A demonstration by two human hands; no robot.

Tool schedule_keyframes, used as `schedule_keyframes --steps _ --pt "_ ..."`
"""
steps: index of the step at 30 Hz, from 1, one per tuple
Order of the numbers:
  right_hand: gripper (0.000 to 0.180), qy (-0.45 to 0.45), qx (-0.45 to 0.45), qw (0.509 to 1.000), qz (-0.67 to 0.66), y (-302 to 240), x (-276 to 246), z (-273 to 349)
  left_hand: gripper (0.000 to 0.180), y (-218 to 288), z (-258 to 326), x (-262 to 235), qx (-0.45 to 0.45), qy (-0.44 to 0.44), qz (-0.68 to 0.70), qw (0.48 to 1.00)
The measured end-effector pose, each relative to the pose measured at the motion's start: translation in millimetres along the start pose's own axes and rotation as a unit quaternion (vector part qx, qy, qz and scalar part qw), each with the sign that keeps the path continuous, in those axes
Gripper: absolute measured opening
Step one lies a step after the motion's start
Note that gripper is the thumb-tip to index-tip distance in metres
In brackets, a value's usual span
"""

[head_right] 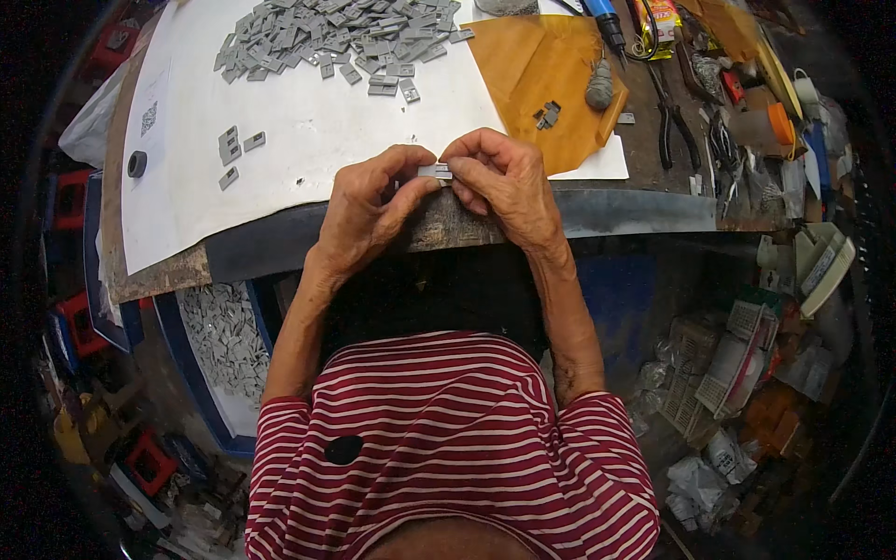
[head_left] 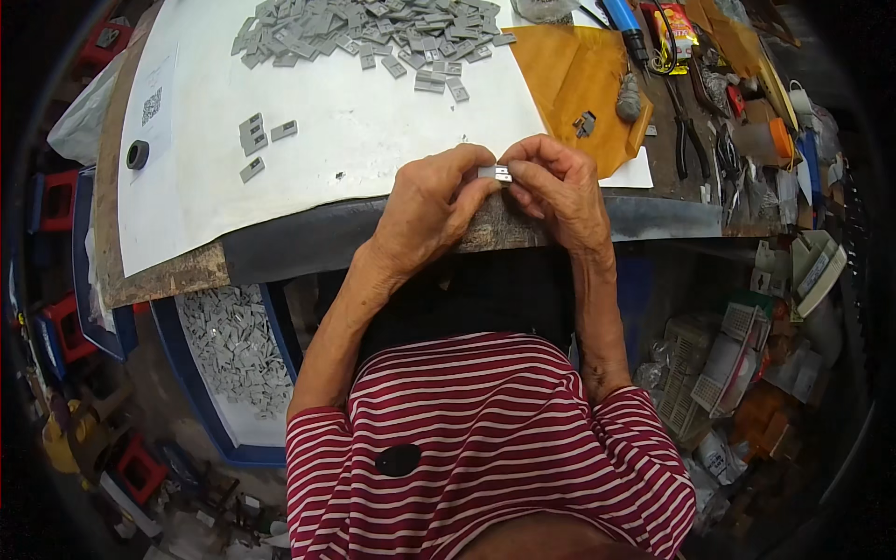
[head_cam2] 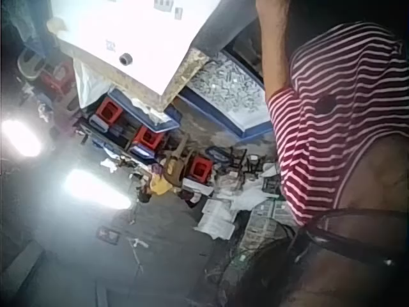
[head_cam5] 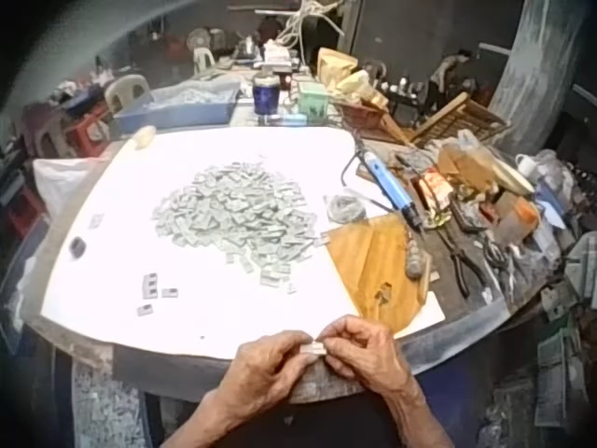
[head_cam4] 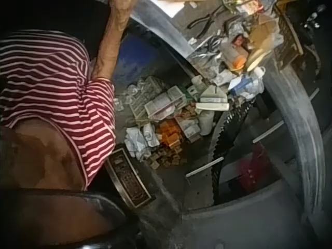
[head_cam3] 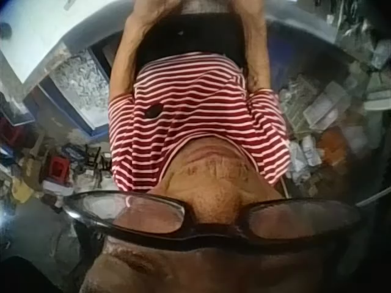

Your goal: Manual assembly of small metal components at a workbench.

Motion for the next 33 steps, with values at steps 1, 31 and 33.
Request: schedule_keyframes --steps 1,31,33 --pt "0.011 -0.003 -0.002 1.0 0.002 0.2 -0.7 -0.1 0.02 -0.2 0.6 0.2 -0.014 0.001 0.017 1.0" --pt "0.016 0.002 -0.053 0.999 0.0 3.4 15.6 -2.7 0.015 -18.8 20.9 -56.1 0.029 0.161 -0.077 0.983" --pt "0.016 0.004 -0.063 0.998 -0.002 3.0 11.9 -2.0 0.015 -30.0 26.9 -80.9 -0.029 0.187 -0.082 0.979"
Point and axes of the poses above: each hand's wrist, its own z-axis away from the middle knuckle, its own x-axis out of the palm, y = z × x, the point moved 2 cm from there along -z, towards the middle knuckle, and after that the axes turned 6 degrees about -z, right-handed, at the moved point
